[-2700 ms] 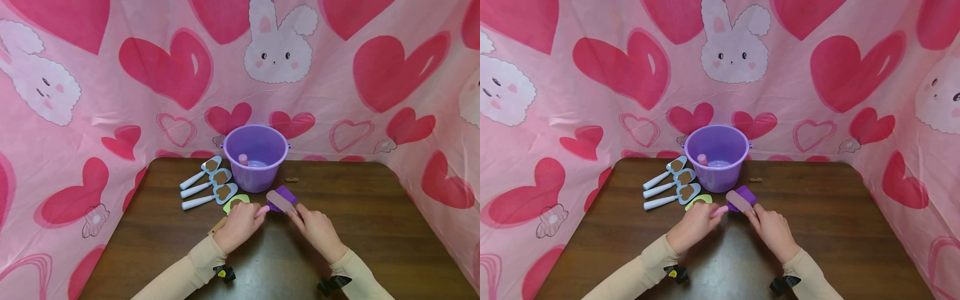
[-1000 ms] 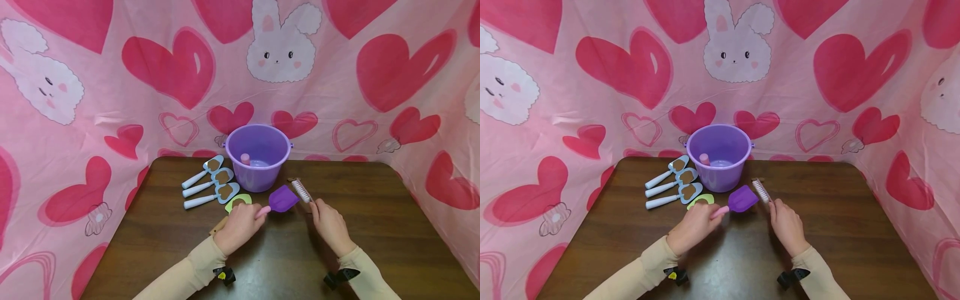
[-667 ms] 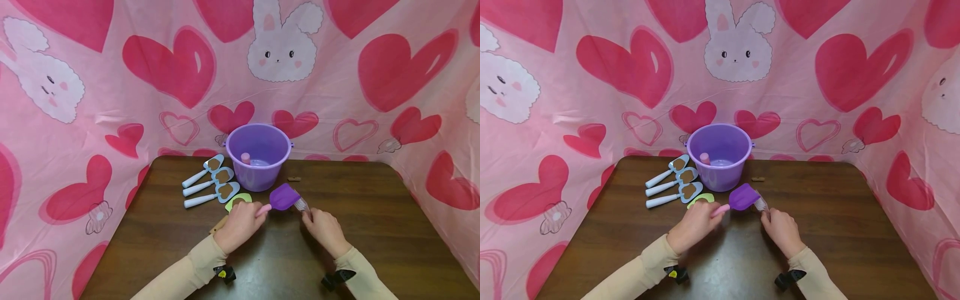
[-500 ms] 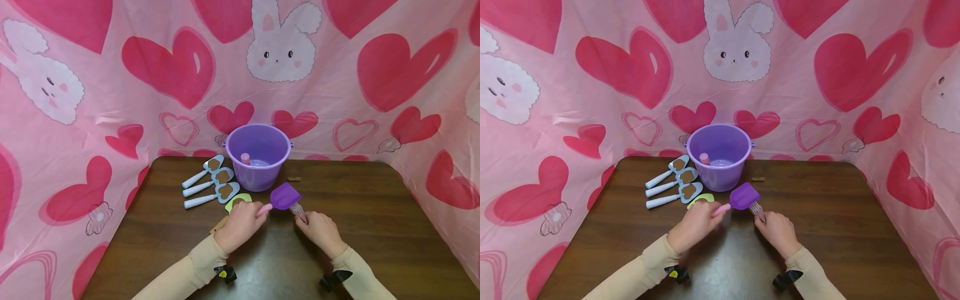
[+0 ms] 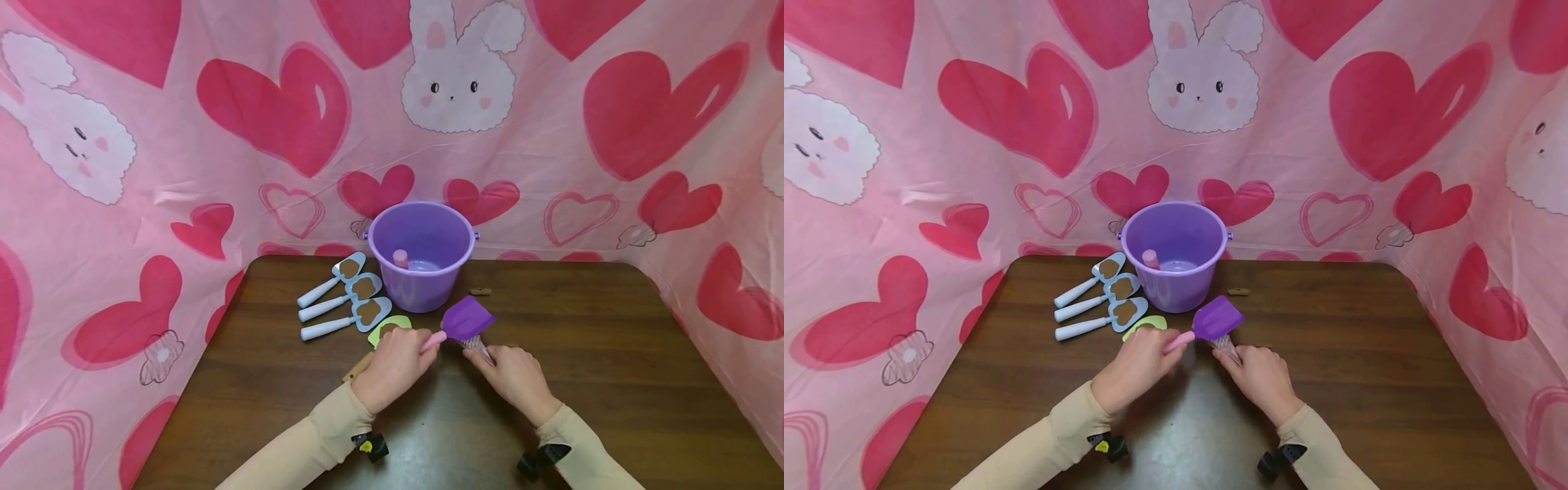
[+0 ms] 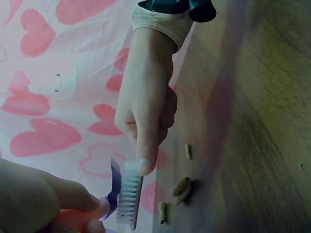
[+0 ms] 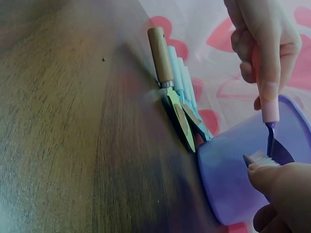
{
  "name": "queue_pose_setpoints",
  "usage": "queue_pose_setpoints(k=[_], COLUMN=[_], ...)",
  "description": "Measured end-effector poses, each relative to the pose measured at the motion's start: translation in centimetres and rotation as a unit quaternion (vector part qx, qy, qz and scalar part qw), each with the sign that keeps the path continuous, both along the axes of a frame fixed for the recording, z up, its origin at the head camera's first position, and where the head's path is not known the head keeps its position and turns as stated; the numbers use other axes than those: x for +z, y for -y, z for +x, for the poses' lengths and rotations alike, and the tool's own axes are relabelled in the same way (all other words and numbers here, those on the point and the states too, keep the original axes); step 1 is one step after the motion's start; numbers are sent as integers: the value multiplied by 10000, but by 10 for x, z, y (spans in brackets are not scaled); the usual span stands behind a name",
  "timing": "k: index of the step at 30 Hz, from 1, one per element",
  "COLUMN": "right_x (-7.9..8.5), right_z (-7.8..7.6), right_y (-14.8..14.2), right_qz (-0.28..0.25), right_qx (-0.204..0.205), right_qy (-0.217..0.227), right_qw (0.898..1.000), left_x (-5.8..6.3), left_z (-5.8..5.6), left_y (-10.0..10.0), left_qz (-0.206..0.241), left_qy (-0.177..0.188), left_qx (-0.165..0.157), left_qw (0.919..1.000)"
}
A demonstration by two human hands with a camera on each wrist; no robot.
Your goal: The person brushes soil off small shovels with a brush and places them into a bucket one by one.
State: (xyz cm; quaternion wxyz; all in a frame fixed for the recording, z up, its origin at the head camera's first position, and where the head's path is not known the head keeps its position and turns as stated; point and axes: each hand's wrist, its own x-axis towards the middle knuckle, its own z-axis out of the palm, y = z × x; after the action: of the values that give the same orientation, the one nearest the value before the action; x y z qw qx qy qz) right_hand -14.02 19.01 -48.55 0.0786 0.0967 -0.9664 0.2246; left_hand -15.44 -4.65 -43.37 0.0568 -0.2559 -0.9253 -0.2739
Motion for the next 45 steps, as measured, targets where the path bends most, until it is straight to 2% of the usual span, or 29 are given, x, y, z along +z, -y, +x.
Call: queue_pose_setpoints(k=[9,16,31,37,45], right_x=[1,5,4,0,0], right_z=[0,-2,-7,-5,1], right_y=[-10,-12,-26,-22,-6], right_qz=[-67,-90,-86,-104,-122], right_qx=[-128,-183,-629,-537,-75], right_qy=[-166,-127,61,23,-94], right_qw=[9998,9997,9980,9985,9999], left_x=[3,3,3,5,6], left_z=[1,1,6,4,1], left_y=[-1,-2,-2,-3,-6], left_qz=[-37,-45,-83,-78,19], left_qy=[272,196,41,-136,-204], left_qx=[-91,-83,-96,-68,-3], left_qw=[9996,9998,9999,9999,9998])
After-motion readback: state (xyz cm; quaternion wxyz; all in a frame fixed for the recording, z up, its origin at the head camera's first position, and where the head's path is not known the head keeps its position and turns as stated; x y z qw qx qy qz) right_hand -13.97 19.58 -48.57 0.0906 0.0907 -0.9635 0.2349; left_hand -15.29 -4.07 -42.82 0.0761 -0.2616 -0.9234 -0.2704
